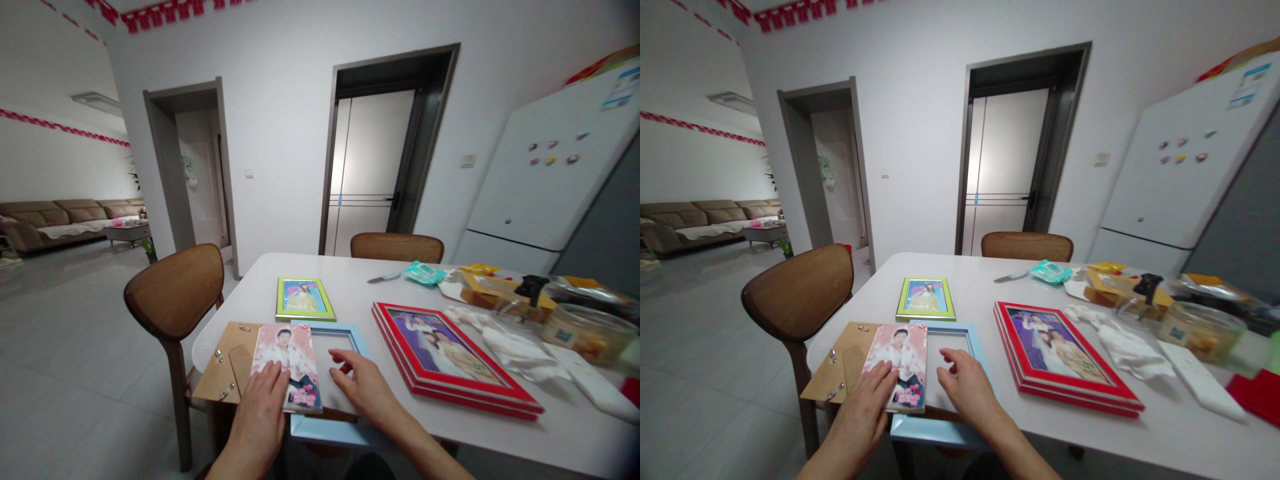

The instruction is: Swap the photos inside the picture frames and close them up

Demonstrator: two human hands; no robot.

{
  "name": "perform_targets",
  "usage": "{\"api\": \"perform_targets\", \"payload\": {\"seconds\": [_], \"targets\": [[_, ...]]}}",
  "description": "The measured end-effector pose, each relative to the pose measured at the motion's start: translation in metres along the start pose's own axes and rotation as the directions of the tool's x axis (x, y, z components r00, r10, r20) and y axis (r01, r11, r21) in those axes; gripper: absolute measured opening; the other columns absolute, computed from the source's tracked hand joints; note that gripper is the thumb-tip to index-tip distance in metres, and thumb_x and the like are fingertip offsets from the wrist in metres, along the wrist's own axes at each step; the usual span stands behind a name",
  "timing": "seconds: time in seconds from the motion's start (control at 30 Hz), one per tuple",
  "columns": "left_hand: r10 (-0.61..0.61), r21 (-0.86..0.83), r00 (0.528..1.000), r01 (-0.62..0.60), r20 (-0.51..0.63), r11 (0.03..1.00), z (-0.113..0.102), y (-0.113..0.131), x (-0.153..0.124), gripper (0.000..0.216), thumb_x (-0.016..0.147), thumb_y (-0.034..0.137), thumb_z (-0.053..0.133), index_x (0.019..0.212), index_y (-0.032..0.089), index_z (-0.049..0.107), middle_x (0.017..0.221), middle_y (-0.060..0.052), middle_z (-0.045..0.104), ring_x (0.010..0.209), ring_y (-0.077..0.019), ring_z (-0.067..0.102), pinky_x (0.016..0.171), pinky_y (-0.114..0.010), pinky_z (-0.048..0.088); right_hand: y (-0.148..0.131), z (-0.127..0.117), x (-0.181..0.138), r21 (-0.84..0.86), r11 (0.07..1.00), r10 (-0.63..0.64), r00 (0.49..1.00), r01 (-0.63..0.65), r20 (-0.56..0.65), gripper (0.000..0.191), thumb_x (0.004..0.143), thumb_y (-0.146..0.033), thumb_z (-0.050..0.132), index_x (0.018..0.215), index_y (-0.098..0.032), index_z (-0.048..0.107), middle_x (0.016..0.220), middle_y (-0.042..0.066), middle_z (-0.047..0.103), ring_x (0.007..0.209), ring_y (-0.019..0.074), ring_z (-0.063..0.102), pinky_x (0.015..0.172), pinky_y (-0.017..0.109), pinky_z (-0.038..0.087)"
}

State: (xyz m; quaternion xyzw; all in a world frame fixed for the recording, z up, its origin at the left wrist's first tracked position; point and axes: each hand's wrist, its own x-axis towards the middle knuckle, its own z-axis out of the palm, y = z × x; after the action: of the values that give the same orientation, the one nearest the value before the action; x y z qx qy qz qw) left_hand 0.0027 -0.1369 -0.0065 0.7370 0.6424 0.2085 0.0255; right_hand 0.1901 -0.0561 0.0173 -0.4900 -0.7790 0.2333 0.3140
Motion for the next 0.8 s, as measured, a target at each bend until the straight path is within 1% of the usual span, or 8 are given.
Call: {"api": "perform_targets", "payload": {"seconds": [0.13, 0.23, 0.33, 0.43, 0.5, 0.57, 0.63, 0.8], "targets": [[0.007, -0.214, 0.975, -0.055, -0.221, 0.975, -0.007, -0.005, 0.009, 0.048, 0.068, 0.006, 0.035, 0.112, 0.020, 0.049, 0.118, -0.005, 0.050, 0.111, -0.0191, 0.043, 0.095, -0.038, 0.033, -0.007, 0.008, 0.001, 0.238, 0.970, 0.047, 0.998, -0.054, 0.034, 0.035, 0.068, -0.028, 0.047, 0.098, -0.013, 0.058, 0.093, 0.009, 0.062, 0.075, 0.0161, 0.057, 0.073, 0.030, 0.043], [-0.240, -0.564, 0.897, -0.013, -0.372, 0.826, -0.025, 0.010, 0.015, 0.034, 0.075, 0.018, 0.039, 0.106, 0.019, 0.053, 0.110, -0.005, 0.057, 0.105, -0.0190, 0.048, 0.093, -0.033, 0.035, -0.014, 0.009, 0.002, 0.486, 0.846, 0.173, 0.975, -0.219, 0.138, 0.040, 0.069, -0.033, 0.049, 0.102, -0.010, 0.053, 0.090, 0.010, 0.062, 0.071, 0.0159, 0.058, 0.061, 0.028, 0.045], [-0.480, -0.896, 0.841, -0.014, -0.251, 0.444, -0.034, 0.039, 0.020, 0.032, 0.077, 0.035, 0.045, 0.098, 0.014, 0.057, 0.098, -0.007, 0.063, 0.097, -0.0224, 0.054, 0.086, -0.033, 0.040, -0.021, 0.012, 0.003, 0.722, 0.582, 0.287, 0.925, -0.376, 0.250, 0.045, 0.070, -0.036, 0.049, 0.108, -0.012, 0.046, 0.087, 0.009, 0.062, 0.065, 0.0142, 0.059, 0.054, 0.026, 0.045], [-0.443, -0.996, 0.894, -0.032, -0.064, 0.078, -0.023, 0.064, 0.022, 0.039, 0.075, 0.041, 0.046, 0.099, 0.011, 0.056, 0.097, -0.009, 0.063, 0.097, -0.0230, 0.054, 0.085, -0.033, 0.040, -0.024, 0.010, 0.005, 0.889, 0.331, 0.290, 0.930, -0.317, 0.224, 0.038, 0.072, -0.035, 0.048, 0.105, -0.016, 0.046, 0.084, 0.006, 0.064, 0.067, 0.0144, 0.060, 0.057, 0.026, 0.046], [-0.386, -1.000, 0.922, -0.013, -0.011, -0.004, -0.012, 0.069, 0.021, 0.041, 0.074, 0.039, 0.049, 0.104, 0.012, 0.053, 0.104, -0.010, 0.060, 0.103, -0.0226, 0.050, 0.089, -0.033, 0.037, -0.020, 0.003, 0.007, 0.934, 0.275, 0.301, 0.943, -0.228, 0.141, 0.034, 0.072, -0.029, 0.047, 0.104, -0.018, 0.048, 0.083, 0.005, 0.065, 0.069, 0.0152, 0.061, 0.058, 0.026, 0.047], [-0.388, -1.000, 0.921, 0.022, 0.021, -0.001, -0.004, 0.063, 0.021, 0.050, 0.070, 0.038, 0.054, 0.112, 0.012, 0.046, 0.112, -0.013, 0.054, 0.106, -0.0230, 0.047, 0.091, -0.033, 0.035, -0.010, -0.008, 0.009, 0.926, 0.304, 0.325, 0.938, -0.226, 0.122, 0.036, 0.071, -0.024, 0.046, 0.106, -0.018, 0.047, 0.082, 0.004, 0.066, 0.069, 0.0161, 0.061, 0.058, 0.027, 0.048], [-0.413, -0.994, 0.910, 0.075, 0.037, 0.074, -0.001, 0.051, 0.020, 0.060, 0.067, 0.037, 0.056, 0.118, 0.010, 0.038, 0.119, -0.016, 0.047, 0.108, -0.0234, 0.045, 0.091, -0.034, 0.035, 0.003, -0.021, 0.011, 0.875, 0.382, 0.341, 0.925, -0.297, 0.165, 0.039, 0.070, -0.020, 0.045, 0.108, -0.017, 0.046, 0.079, 0.005, 0.066, 0.066, 0.0166, 0.062, 0.057, 0.027, 0.048], [-0.296, -0.780, 0.955, 0.200, 0.020, 0.593, -0.001, 0.035, 0.014, 0.052, 0.064, 0.024, 0.053, 0.113, 0.009, 0.045, 0.122, -0.014, 0.045, 0.114, -0.0223, 0.039, 0.098, -0.035, 0.026, 0.031, -0.031, 0.017, 0.672, 0.627, 0.366, 0.911, -0.393, 0.192, 0.044, 0.066, -0.015, 0.041, 0.110, -0.014, 0.046, 0.074, 0.005, 0.067, 0.056, 0.0160, 0.061, 0.048, 0.024, 0.045]]}}
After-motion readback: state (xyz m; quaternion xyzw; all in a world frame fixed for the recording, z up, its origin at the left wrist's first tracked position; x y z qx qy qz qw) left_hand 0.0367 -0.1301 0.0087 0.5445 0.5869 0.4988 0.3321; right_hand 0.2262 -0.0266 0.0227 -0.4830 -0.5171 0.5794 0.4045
